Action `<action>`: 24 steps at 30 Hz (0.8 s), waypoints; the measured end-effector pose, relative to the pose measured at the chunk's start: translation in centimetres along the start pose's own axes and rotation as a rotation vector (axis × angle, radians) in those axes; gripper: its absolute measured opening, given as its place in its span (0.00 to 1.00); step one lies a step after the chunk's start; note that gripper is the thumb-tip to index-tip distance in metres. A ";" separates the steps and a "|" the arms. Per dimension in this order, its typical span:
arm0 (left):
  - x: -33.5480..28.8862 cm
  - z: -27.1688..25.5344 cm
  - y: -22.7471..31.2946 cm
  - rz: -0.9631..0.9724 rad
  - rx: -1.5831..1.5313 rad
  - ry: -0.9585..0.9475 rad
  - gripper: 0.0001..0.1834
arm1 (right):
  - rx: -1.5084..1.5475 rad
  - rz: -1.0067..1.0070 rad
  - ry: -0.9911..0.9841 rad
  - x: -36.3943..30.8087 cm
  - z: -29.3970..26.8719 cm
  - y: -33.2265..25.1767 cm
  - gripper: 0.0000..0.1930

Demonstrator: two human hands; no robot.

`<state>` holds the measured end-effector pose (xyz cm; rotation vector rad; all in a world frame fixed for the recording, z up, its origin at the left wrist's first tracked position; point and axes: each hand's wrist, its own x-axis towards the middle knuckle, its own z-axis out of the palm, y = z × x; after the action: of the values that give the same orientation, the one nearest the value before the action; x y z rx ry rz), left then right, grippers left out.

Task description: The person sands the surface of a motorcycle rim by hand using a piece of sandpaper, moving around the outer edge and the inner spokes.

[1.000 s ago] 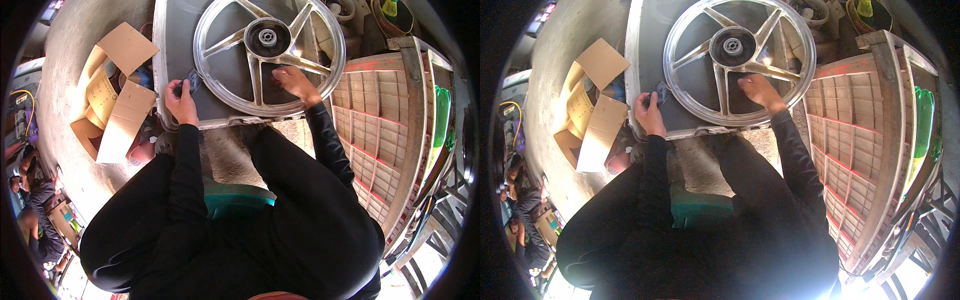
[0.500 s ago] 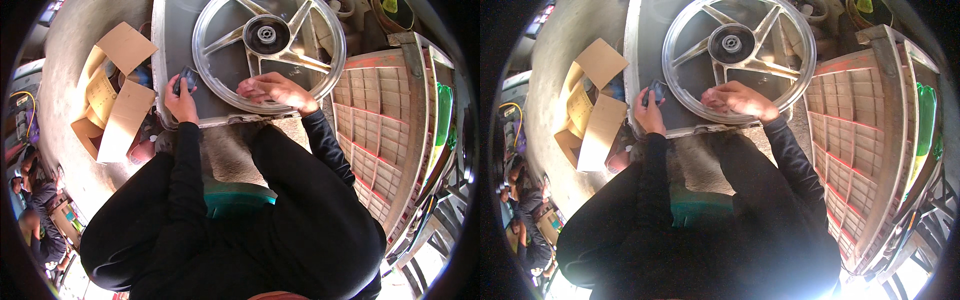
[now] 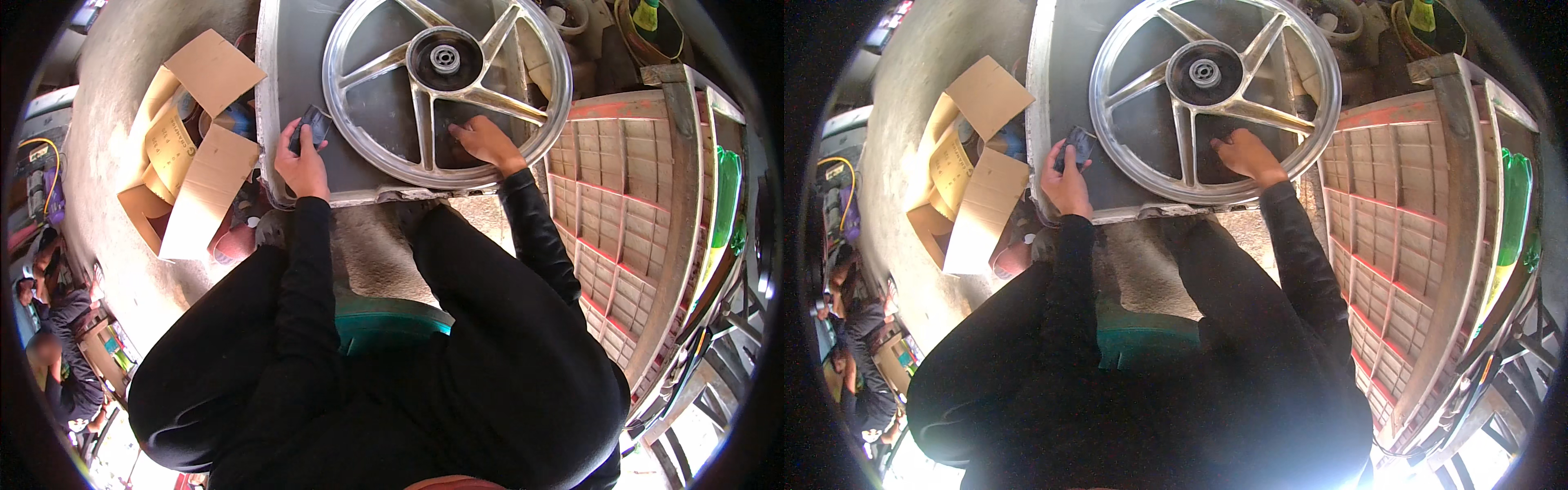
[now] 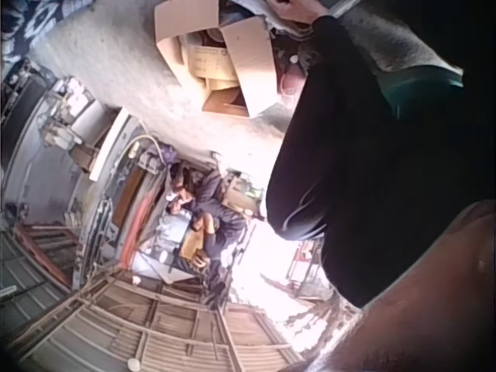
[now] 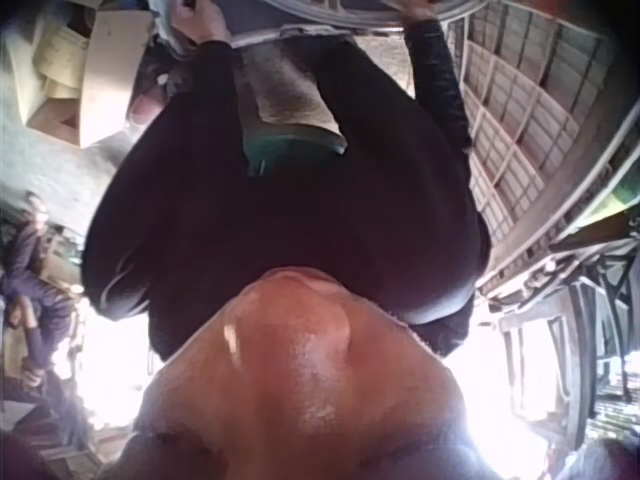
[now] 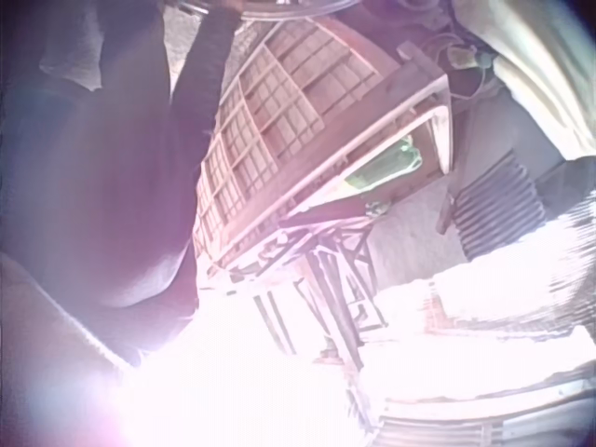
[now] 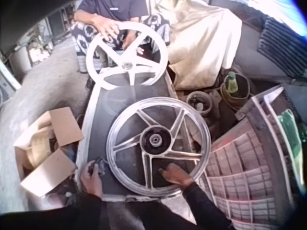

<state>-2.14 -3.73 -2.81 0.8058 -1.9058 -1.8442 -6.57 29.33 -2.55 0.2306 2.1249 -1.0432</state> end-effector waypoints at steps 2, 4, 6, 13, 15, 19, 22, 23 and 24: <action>0.2 -0.4 -0.4 -0.004 0.000 0.000 0.11 | 0.206 0.042 -0.234 -2.1 -0.8 -3.4 0.26; 0.0 -0.2 -0.1 0.000 -0.004 -0.009 0.11 | 0.252 -0.054 -0.404 -4.2 -1.0 -6.1 0.26; -0.2 0.1 0.0 -0.005 -0.005 -0.008 0.11 | 0.447 -0.271 -0.485 -5.4 1.1 -7.2 0.26; 0.0 -0.2 -0.1 -0.015 0.000 0.020 0.11 | 0.617 -0.376 -0.275 -4.1 2.1 -7.6 0.27; -0.2 0.0 0.1 -0.018 -0.004 0.022 0.11 | 0.589 -0.291 -0.192 -3.1 0.8 -5.1 0.24; -0.2 0.0 0.1 -0.021 -0.016 0.027 0.11 | 0.218 -0.210 0.088 -0.7 -0.1 -0.3 0.23; -0.3 0.2 0.3 -0.035 -0.023 0.011 0.11 | -0.233 -0.169 0.284 0.6 -0.1 1.7 0.24; -0.3 0.3 0.4 -0.040 -0.020 0.007 0.11 | -0.318 -0.116 0.271 0.7 0.0 1.6 0.24; -0.4 0.3 0.5 -0.036 -0.010 0.006 0.11 | -0.402 -0.062 0.258 0.8 0.1 1.5 0.25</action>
<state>-2.10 -3.24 -2.34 0.8463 -1.8883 -1.8688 -6.36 30.09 -4.10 0.1077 2.5352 -0.6224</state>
